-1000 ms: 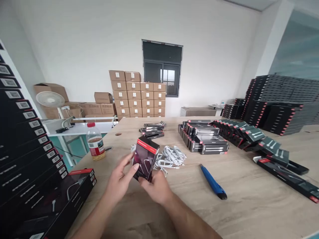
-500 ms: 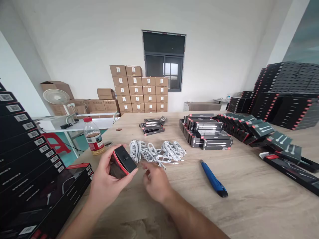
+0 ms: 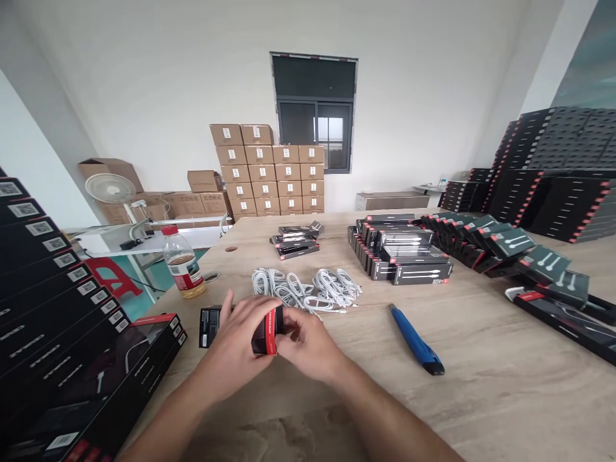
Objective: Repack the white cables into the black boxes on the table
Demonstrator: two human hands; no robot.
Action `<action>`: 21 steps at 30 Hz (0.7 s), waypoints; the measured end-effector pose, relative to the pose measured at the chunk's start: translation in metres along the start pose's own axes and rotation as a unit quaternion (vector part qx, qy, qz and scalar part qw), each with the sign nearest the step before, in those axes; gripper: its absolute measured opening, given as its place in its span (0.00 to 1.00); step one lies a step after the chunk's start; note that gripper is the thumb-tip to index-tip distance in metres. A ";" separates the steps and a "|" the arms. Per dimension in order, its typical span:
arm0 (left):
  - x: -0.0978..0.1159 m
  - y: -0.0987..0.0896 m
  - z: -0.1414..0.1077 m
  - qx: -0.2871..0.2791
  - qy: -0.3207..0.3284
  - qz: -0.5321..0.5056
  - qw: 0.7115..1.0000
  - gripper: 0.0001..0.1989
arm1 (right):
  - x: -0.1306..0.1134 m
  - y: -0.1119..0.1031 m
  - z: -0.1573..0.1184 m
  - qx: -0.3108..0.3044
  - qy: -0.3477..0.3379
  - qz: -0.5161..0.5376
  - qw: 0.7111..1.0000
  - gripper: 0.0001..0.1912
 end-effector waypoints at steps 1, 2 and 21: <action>0.002 0.001 -0.001 -0.003 0.002 -0.003 1.000 0.33 | 0.003 0.000 0.000 0.002 0.007 0.014 1.000 0.11; 0.004 0.003 -0.002 -0.006 0.002 -0.005 1.000 0.34 | 0.006 0.000 0.000 0.007 0.014 0.027 1.000 0.11; 0.018 0.024 -0.010 -0.043 -0.001 -0.083 0.996 0.32 | 0.022 -0.011 -0.013 0.117 0.073 -0.026 0.990 0.13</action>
Point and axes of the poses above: each hand's wrist, its own z-axis towards the middle knuckle, its own y-axis out of the palm, x = y × z, the point moved 7 cm from there along z, towards the middle knuckle, and after that the axes turned 10 degrees about z, right-handed, at the moved point
